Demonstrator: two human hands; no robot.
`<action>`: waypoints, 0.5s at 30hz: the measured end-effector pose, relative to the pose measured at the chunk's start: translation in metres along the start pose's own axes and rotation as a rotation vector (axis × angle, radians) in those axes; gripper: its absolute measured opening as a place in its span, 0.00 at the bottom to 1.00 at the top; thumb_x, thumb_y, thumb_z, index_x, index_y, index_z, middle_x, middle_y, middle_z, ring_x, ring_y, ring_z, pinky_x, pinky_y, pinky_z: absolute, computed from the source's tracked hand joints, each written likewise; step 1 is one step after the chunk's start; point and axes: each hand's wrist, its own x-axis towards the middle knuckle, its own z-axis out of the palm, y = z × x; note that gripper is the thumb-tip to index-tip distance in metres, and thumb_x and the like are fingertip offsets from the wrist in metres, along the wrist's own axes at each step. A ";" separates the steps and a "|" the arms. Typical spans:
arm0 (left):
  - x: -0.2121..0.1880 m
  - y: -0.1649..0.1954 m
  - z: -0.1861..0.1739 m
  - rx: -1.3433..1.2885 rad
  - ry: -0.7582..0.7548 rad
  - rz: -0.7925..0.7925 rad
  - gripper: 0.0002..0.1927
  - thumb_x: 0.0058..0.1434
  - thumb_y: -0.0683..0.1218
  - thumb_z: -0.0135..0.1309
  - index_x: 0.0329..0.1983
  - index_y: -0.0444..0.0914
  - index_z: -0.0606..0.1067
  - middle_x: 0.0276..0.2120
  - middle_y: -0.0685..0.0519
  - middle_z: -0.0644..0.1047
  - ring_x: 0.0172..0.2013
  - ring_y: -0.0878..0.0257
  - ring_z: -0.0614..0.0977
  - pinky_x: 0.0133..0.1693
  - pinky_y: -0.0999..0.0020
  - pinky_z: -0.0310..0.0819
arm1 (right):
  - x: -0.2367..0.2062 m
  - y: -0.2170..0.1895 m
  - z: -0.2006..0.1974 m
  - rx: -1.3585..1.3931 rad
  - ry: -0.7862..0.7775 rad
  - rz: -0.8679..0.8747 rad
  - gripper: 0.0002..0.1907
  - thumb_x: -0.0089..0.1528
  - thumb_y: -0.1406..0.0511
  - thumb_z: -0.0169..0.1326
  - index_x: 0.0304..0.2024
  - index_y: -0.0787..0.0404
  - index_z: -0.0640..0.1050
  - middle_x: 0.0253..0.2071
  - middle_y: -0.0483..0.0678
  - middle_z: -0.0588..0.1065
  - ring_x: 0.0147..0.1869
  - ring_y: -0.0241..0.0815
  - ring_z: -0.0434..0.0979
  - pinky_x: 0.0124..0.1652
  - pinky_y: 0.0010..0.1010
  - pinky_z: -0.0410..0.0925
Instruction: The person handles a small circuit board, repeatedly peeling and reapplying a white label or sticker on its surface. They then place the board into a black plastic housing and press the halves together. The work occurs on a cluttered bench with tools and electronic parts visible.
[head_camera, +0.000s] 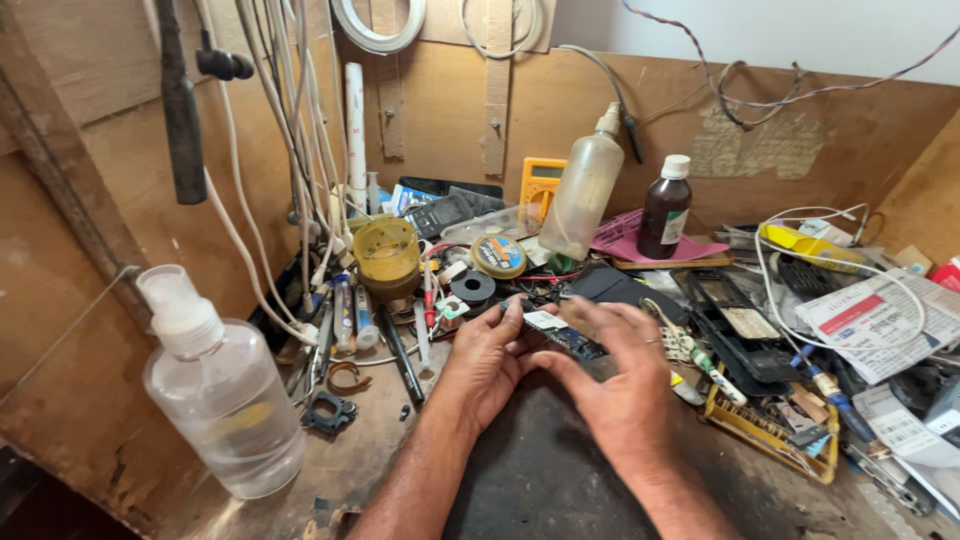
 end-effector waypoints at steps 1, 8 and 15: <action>0.000 0.001 0.000 -0.003 0.025 -0.010 0.18 0.72 0.51 0.48 0.52 0.32 0.75 0.46 0.46 0.82 0.42 0.58 0.83 0.40 0.61 0.80 | 0.001 0.001 -0.001 -0.028 0.021 -0.017 0.32 0.48 0.57 0.71 0.53 0.62 0.80 0.48 0.52 0.78 0.57 0.49 0.74 0.56 0.40 0.67; -0.001 0.003 0.003 -0.038 0.016 -0.018 0.17 0.72 0.52 0.45 0.51 0.35 0.74 0.48 0.45 0.82 0.44 0.56 0.83 0.45 0.59 0.81 | 0.000 0.007 -0.004 -0.009 -0.043 -0.103 0.26 0.48 0.64 0.71 0.50 0.59 0.82 0.49 0.45 0.82 0.58 0.47 0.76 0.57 0.38 0.68; -0.001 0.000 -0.001 -0.046 0.008 -0.076 0.15 0.72 0.53 0.44 0.51 0.39 0.73 0.46 0.47 0.82 0.45 0.58 0.83 0.48 0.59 0.80 | 0.000 0.008 -0.009 -0.125 -0.102 -0.177 0.25 0.47 0.77 0.61 0.48 0.59 0.83 0.52 0.44 0.81 0.59 0.50 0.75 0.59 0.39 0.67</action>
